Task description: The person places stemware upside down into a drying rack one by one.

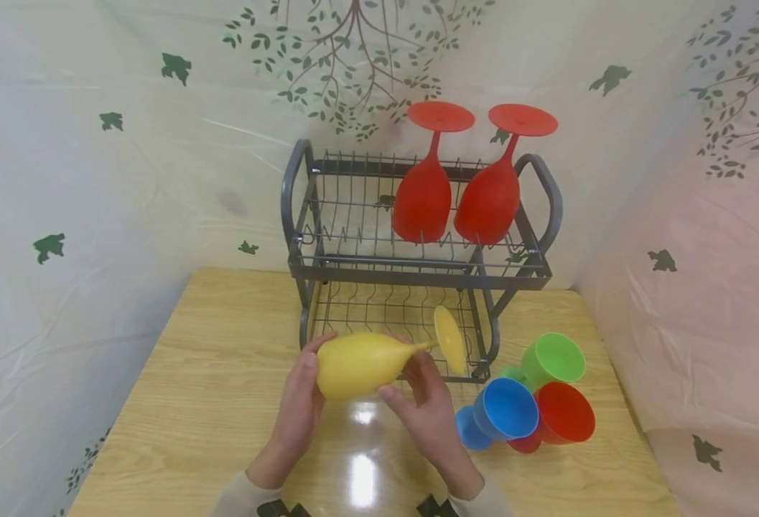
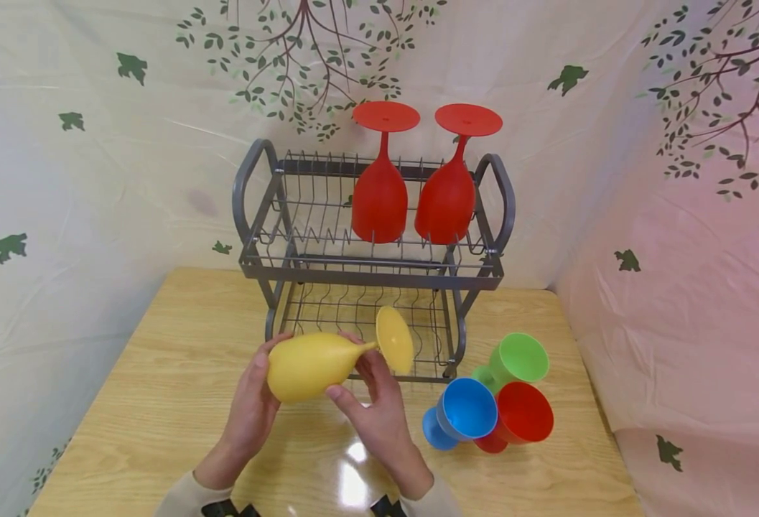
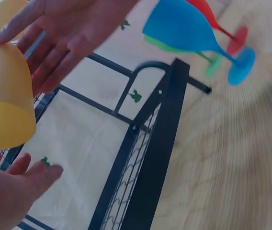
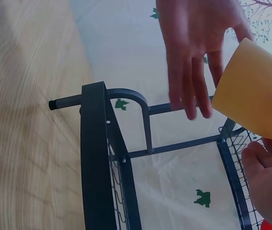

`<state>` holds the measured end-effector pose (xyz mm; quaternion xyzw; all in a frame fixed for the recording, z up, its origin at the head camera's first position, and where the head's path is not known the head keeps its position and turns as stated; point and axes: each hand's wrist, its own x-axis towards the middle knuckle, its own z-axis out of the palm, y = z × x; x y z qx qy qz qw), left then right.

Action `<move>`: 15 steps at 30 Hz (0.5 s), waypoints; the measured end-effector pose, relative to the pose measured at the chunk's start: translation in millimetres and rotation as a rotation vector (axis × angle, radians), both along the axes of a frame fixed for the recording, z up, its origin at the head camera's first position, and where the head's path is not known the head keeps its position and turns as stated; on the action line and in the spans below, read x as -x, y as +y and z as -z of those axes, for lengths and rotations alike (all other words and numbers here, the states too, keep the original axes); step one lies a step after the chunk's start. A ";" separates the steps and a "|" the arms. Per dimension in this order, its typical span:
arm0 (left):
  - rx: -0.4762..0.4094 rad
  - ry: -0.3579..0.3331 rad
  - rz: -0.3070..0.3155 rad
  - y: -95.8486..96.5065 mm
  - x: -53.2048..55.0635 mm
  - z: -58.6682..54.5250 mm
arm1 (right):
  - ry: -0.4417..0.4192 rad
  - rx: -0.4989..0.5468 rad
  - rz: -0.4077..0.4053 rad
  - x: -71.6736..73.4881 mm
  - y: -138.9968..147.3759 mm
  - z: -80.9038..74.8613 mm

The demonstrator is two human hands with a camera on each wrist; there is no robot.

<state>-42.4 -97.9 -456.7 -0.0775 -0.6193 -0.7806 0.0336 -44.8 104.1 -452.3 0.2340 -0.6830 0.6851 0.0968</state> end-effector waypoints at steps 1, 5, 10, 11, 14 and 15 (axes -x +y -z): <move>0.041 0.019 -0.012 -1.2 -0.2 -0.4 | 0.004 0.001 0.005 0.1 0.4 -0.1; 0.229 0.105 -0.109 -6.8 -0.6 -1.9 | 0.028 0.010 0.027 1.4 3.2 -0.3; 0.345 0.293 -0.207 -15.8 3.7 -5.4 | 0.067 0.035 0.039 2.7 8.2 -3.4; 0.356 0.354 -0.223 -17.9 5.8 -5.8 | 0.074 0.036 0.041 2.8 9.1 -4.3; 0.404 0.538 -0.278 -23.9 13.0 -10.0 | 0.085 0.041 0.043 3.0 11.2 -7.4; 0.428 0.589 -0.303 -25.8 15.3 -12.1 | 0.085 0.040 0.045 2.9 11.7 -8.3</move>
